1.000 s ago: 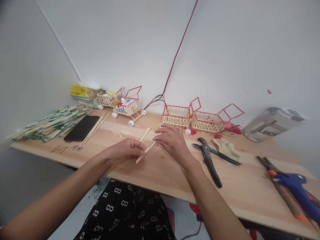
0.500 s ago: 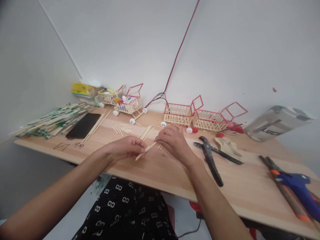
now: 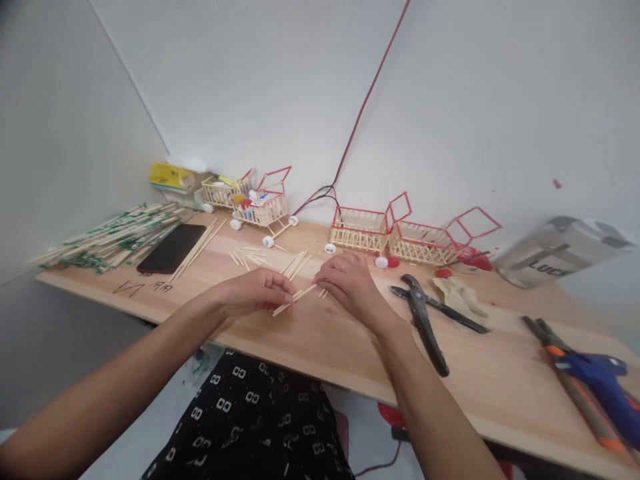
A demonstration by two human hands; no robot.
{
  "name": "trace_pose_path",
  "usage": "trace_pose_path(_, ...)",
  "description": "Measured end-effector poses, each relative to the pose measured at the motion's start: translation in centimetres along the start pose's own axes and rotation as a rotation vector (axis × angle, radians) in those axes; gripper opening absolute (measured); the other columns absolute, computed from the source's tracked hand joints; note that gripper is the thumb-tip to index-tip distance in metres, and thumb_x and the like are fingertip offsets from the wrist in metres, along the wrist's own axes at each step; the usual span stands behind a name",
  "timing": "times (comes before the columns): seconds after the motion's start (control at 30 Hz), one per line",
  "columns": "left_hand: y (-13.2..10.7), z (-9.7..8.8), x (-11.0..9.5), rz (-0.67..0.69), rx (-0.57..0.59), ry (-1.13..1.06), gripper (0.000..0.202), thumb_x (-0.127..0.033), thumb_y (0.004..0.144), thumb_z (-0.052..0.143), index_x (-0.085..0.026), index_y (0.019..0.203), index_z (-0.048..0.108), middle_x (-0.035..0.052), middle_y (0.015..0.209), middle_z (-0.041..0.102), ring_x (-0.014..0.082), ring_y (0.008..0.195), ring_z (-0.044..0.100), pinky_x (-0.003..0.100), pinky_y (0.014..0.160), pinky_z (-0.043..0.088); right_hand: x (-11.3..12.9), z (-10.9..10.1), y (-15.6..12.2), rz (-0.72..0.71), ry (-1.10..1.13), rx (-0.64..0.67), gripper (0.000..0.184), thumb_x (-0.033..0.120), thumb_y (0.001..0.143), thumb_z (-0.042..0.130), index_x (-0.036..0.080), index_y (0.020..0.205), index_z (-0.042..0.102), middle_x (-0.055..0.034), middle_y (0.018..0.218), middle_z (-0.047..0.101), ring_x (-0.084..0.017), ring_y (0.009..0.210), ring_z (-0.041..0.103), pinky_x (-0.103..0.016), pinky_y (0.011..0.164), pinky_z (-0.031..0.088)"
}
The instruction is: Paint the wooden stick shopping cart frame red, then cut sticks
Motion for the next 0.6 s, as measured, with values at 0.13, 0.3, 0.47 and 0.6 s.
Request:
trace_pose_path(0.13, -0.3, -1.6, -0.5, 0.051, -0.219, 0.144, 0.023, -0.031, 0.067, 0.072, -0.013, 0.08, 0.063, 0.003, 0.07, 0.068, 0.0086, 0.054, 0.051, 0.022, 0.055, 0.038, -1.0, -0.2, -0.3, 0.063, -0.057, -0.071, 0.019, 0.029, 0.096, 0.05, 0.022, 0.09, 0.067, -0.0044, 0.091, 0.068, -0.02, 0.092, 0.057, -0.037, 0.086, 0.035)
trace_pose_path(0.3, -1.6, -6.0, -0.6, 0.211, -0.692, 0.688, 0.013, -0.028, 0.072, 0.061, -0.016, 0.071, 0.063, 0.0017, 0.069, 0.064, 0.0142, 0.066, 0.055, 0.026, 0.062, 0.038, -4.2, -2.3, -1.7, 0.323, -0.248, -0.165, 0.018, 0.025, 0.093, 0.05, 0.021, 0.086, 0.066, -0.0064, 0.089, 0.069, -0.022, 0.087, 0.06, -0.035, 0.078, 0.035)
trace_pose_path(0.47, -2.7, -7.9, 0.4, 0.235, -0.854, 0.967, 0.017, -0.031, 0.079, 0.054, -0.017, 0.074, 0.062, 0.0016, 0.069, 0.062, 0.0172, 0.067, 0.056, 0.028, 0.063, 0.036, -6.6, -7.6, -1.9, 0.627, -0.667, -0.027, 0.022, 0.025, 0.092, 0.051, 0.022, 0.079, 0.068, -0.0077, 0.087, 0.069, -0.025, 0.085, 0.057, -0.036, 0.072, 0.028)
trace_pose_path(0.6, -2.8, -7.8, 1.0, 0.264, -0.849, 1.047, 0.019, -0.032, 0.081, 0.05, -0.018, 0.078, 0.063, 0.0043, 0.076, 0.065, 0.0198, 0.074, 0.058, 0.029, 0.067, 0.038, -6.9, -11.4, 0.3, 0.558, -0.99, 0.287, 0.021, 0.02, 0.092, 0.051, 0.022, 0.084, 0.071, -0.0097, 0.087, 0.067, -0.025, 0.08, 0.054, -0.038, 0.071, 0.025)
Point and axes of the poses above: each hand's wrist, its own y-axis towards the middle knuckle, its own z-axis out of the palm, x = y × z, the point moved 2 cm from there along y, towards the middle knuckle
